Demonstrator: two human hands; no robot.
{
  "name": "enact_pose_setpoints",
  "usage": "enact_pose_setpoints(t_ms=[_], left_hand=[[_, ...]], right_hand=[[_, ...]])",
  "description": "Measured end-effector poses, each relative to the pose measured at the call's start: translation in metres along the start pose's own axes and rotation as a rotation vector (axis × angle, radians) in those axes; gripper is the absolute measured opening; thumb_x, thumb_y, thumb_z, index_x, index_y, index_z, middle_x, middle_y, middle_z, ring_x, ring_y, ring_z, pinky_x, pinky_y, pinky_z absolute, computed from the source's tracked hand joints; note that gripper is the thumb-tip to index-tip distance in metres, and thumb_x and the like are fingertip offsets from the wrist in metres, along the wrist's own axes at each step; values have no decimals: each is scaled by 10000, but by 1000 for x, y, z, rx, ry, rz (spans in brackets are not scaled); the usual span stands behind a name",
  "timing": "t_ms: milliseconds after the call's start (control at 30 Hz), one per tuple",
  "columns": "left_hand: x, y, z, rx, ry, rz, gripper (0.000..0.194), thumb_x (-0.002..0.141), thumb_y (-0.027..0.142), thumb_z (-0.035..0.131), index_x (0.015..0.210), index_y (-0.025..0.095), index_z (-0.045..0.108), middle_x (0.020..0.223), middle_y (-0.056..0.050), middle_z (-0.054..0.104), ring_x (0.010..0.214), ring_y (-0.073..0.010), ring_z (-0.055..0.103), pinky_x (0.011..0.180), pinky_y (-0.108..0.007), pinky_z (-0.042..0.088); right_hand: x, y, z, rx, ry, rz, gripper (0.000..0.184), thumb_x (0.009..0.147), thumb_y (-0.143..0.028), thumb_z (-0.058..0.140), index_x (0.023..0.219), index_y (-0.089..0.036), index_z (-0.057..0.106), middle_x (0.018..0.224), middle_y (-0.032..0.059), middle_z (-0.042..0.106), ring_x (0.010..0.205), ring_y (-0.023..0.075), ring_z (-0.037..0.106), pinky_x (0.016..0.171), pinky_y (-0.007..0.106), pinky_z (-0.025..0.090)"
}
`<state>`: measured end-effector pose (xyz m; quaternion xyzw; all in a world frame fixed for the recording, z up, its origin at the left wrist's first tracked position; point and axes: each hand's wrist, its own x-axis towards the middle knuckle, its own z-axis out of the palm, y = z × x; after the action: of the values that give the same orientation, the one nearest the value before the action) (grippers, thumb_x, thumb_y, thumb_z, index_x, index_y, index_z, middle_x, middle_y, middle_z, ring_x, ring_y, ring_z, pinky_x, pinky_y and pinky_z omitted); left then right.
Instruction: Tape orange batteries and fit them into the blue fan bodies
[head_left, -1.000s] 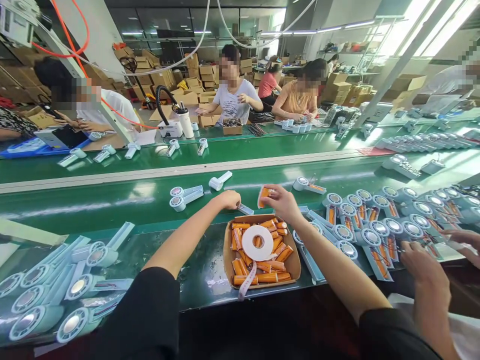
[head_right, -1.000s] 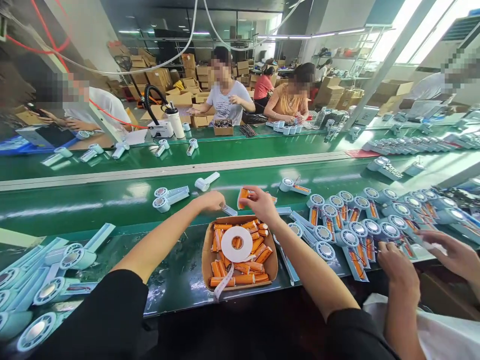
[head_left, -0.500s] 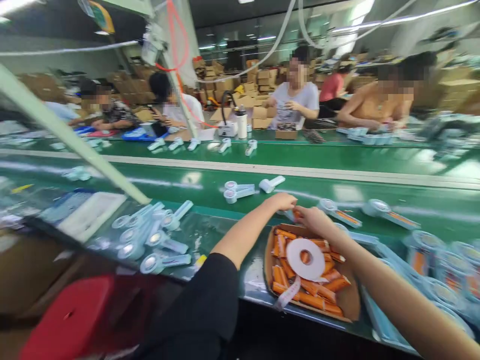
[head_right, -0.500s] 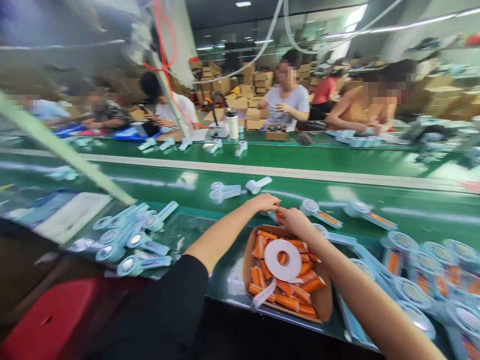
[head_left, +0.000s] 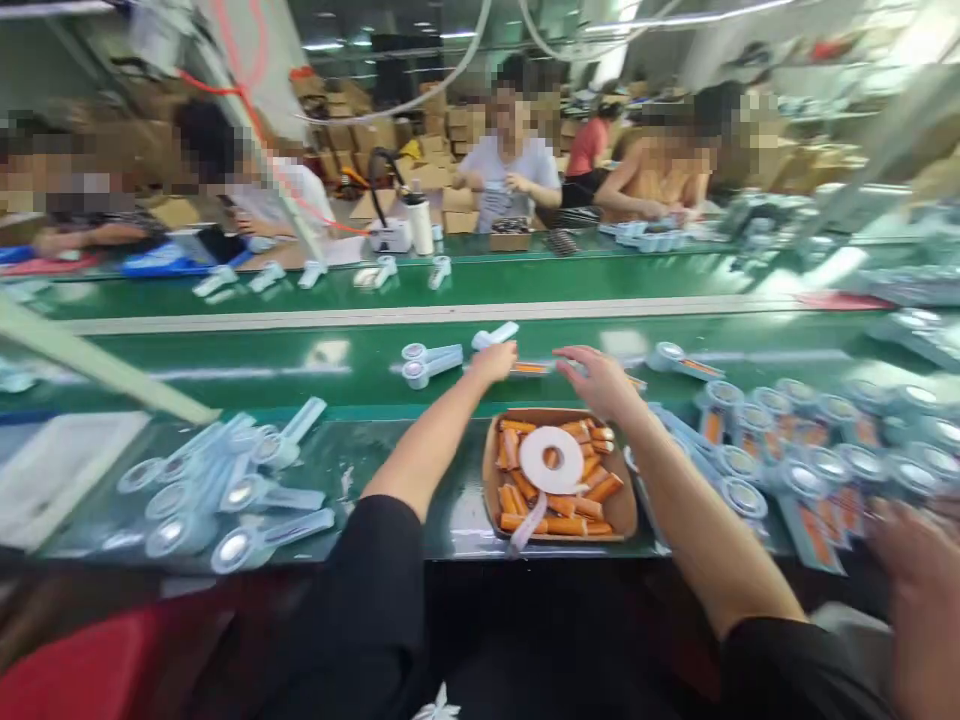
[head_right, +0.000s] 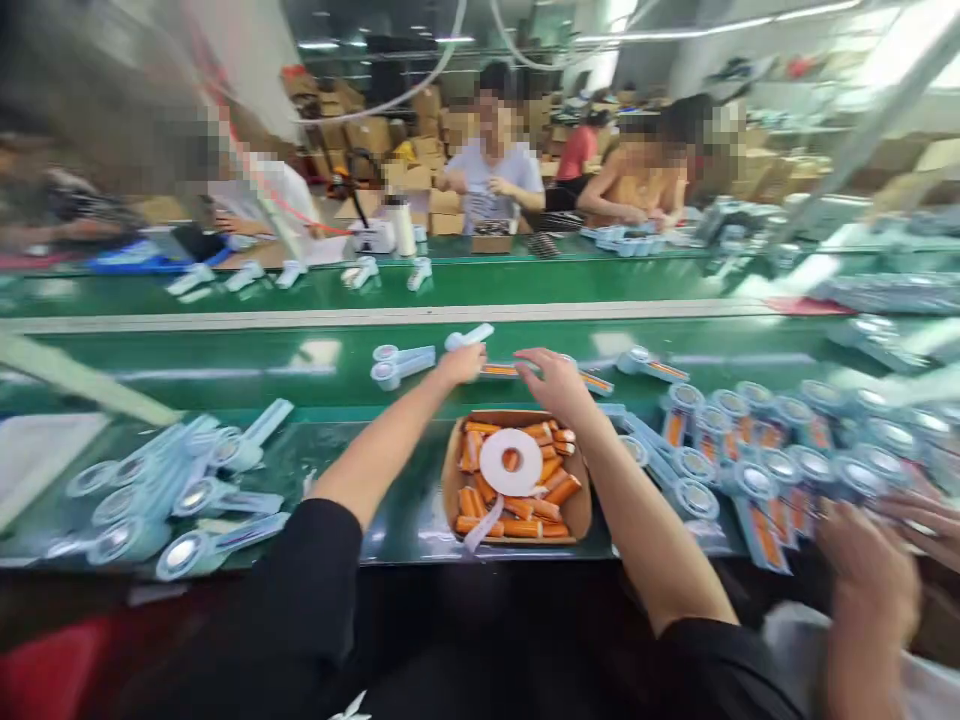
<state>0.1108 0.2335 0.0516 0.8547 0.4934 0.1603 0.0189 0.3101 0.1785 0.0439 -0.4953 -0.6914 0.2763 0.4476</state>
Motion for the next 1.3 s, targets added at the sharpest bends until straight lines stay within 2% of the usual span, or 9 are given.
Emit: enact_pose_setpoints(t_ms=[200,333,500,667,833,1000,1100,1200,1300], left_hand=[[-71,6,7,-124,-258,349,437,919,366,806,1329,243,723,1421,-105,695,1361,-290,614,1198,-466,503],[-124,18,18,-103,-324,649,382,901,226,780,1279,270,742,1525,-75,640,1445,-324,540,1210,-490,498],[-148,14,9,-145,-36,554,400,941,307,761,1318,200,683,1421,-130,683,1483,-384,459,1211,-589,491],[-179,-5,-10,-158,217,425,368,957,301,743,1295,203,638,1343,-138,721,1557,-409,399,1266,-709,384],[-216,-40,-2,-189,362,138,357,969,187,667,1319,228,611,1416,-136,686,1551,-384,450,1180,-620,540],[-237,-42,15,-211,428,13,391,951,210,709,1333,234,625,1346,-128,704,1465,-377,554,1132,-574,596],[-238,-30,20,-216,407,52,424,926,144,692,1337,234,634,1334,-118,709,1459,-374,559,1157,-588,576],[-239,-22,20,-216,379,86,448,896,90,669,1321,229,643,1334,-115,710,1463,-372,552,1162,-597,571],[-243,-19,17,-200,381,105,453,886,78,662,1317,216,644,1335,-119,712,1454,-370,553,1148,-591,583]], right_hand=[[-159,4,-46,6,179,154,338,944,-548,686,935,-243,833,954,84,842,890,288,792,844,444,644],[-214,5,-41,124,211,294,363,931,-573,728,915,-227,838,904,93,842,840,274,801,778,391,660],[-207,-19,1,403,185,400,430,901,-582,768,1139,-224,786,1104,108,830,729,202,767,531,272,578],[-191,-46,47,637,-329,483,501,834,-625,826,1072,-185,787,921,64,817,581,146,685,517,237,510],[-174,-51,38,268,-886,262,314,945,-516,766,963,-211,841,771,-6,770,604,134,668,642,243,501],[-129,-31,37,-375,-352,148,327,1014,-375,701,1289,-221,789,1202,112,779,1094,286,698,996,405,544],[-109,-15,47,-618,-286,74,417,986,-347,735,1390,-246,739,1466,161,660,1311,381,584,1130,565,471],[-104,-3,50,-540,-341,43,248,928,-323,802,1169,-263,802,1415,126,710,1339,379,580,1152,624,440],[-110,-1,44,-103,-168,91,237,880,-433,848,984,-243,755,1154,89,807,1199,322,689,1113,586,491]])
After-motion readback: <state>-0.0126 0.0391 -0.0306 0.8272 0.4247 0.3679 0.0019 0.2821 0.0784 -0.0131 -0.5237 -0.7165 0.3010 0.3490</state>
